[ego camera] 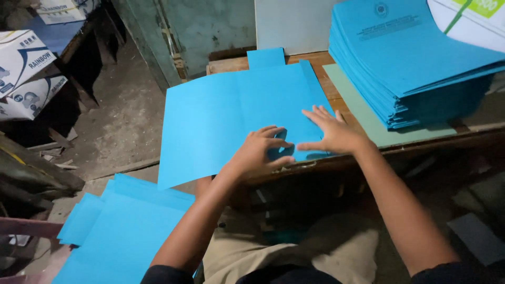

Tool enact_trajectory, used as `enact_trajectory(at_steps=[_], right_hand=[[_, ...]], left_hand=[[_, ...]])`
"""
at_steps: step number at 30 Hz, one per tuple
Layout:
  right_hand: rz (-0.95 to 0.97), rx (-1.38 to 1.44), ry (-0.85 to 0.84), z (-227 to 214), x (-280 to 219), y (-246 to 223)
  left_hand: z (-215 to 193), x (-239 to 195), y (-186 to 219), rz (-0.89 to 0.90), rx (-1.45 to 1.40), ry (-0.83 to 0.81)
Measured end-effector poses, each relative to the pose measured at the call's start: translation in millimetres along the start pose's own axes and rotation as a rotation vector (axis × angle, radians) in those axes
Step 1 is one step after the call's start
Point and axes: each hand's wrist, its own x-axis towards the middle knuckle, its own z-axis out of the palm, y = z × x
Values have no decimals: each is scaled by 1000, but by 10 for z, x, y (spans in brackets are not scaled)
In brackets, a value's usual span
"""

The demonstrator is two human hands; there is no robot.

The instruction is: Folding pre-cut blue paper sheets into folders and stacking them on a wooden table.

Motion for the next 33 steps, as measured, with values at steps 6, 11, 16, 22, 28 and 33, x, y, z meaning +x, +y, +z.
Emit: enact_trajectory(at_steps=[6, 11, 16, 22, 28, 33], right_hand=[[-4, -20, -64, -32, -77, 102], [34, 63, -161, -268, -156, -49], [-13, 160, -249, -452, -212, 57], [157, 627, -7, -570, -150, 191], [152, -85, 120, 38, 521, 636], [77, -114, 110, 25, 375, 531]], left_hand=[[44, 48, -70, -35, 24, -70], [8, 40, 7, -97, 89, -144], [-70, -27, 184, -168, 236, -262], [-334, -317, 661, -119, 235, -431], [-364, 49, 508, -51, 212, -410], [-80, 1001, -952, -285, 376, -195]])
